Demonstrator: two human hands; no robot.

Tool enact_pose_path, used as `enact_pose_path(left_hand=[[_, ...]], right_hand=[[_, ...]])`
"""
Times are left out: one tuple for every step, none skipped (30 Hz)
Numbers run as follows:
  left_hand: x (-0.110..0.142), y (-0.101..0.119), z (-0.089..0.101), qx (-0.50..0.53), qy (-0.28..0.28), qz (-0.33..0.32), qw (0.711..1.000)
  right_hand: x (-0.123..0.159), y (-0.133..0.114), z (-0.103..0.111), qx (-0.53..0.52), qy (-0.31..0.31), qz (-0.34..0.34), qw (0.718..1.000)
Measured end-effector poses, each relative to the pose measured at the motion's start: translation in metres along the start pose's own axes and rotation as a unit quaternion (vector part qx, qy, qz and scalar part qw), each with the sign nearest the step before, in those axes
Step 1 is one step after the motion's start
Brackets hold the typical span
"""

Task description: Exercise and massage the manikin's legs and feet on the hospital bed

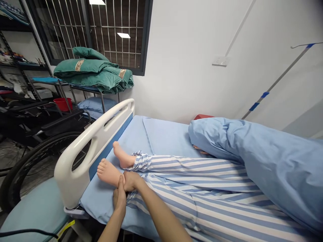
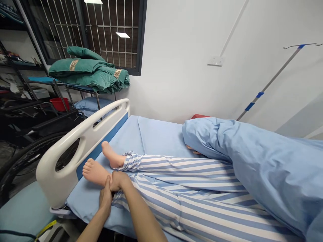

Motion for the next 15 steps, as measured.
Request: enact_pose_path(left_hand=[[0.003,0.001,0.001,-0.014,0.006,0.004,1.000],[0.006,0.003,0.002,-0.026,0.014,0.002,1.000],[0.009,0.004,0.003,-0.033,0.023,-0.002,0.999],[0.012,0.004,0.005,-0.036,0.033,-0.009,0.999],[0.016,0.004,0.006,-0.036,0.040,-0.018,0.998],[0.019,0.004,0.008,-0.034,0.042,-0.028,0.998],[0.022,0.004,0.010,-0.034,0.042,-0.040,0.998],[0.025,0.004,0.012,-0.035,0.039,-0.053,0.997],[0.028,0.004,0.015,-0.037,0.037,-0.064,0.997],[0.030,0.005,0.017,-0.037,0.035,-0.074,0.996],[0.032,0.005,0.020,-0.033,0.030,-0.081,0.996],[0.033,0.005,0.021,-0.025,0.020,-0.085,0.996],[0.034,0.006,0.023,-0.012,0.005,-0.084,0.996],[0.035,0.006,0.023,0.003,-0.014,-0.080,0.997],[0.035,0.007,0.023,0.020,-0.033,-0.072,0.997]], right_hand=[[0.003,-0.002,0.000,0.011,0.022,0.004,1.000],[0.006,-0.004,-0.001,0.024,0.043,0.007,0.999],[0.010,-0.007,-0.003,0.038,0.062,0.008,0.997],[0.014,-0.010,-0.005,0.053,0.078,0.006,0.996],[0.018,-0.013,-0.008,0.068,0.093,0.002,0.993],[0.022,-0.016,-0.012,0.082,0.109,-0.004,0.991],[0.025,-0.019,-0.015,0.095,0.128,-0.009,0.987],[0.028,-0.021,-0.018,0.105,0.148,-0.012,0.983],[0.031,-0.024,-0.021,0.113,0.168,-0.012,0.979],[0.033,-0.025,-0.024,0.118,0.184,-0.009,0.976],[0.035,-0.027,-0.025,0.120,0.195,-0.007,0.974],[0.036,-0.027,-0.026,0.118,0.199,-0.004,0.973],[0.036,-0.028,-0.025,0.113,0.197,-0.003,0.974],[0.036,-0.028,-0.024,0.106,0.192,-0.005,0.976],[0.036,-0.028,-0.022,0.098,0.184,-0.008,0.978]])
Point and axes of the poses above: each hand's wrist, its own x-axis away from the middle knuckle, its own z-axis out of the back of the hand, y = z × x, the point moved 2 cm from there along -x, towards the middle knuckle, and after that the axes turned 15 degrees about -x, right-handed, at the moved point
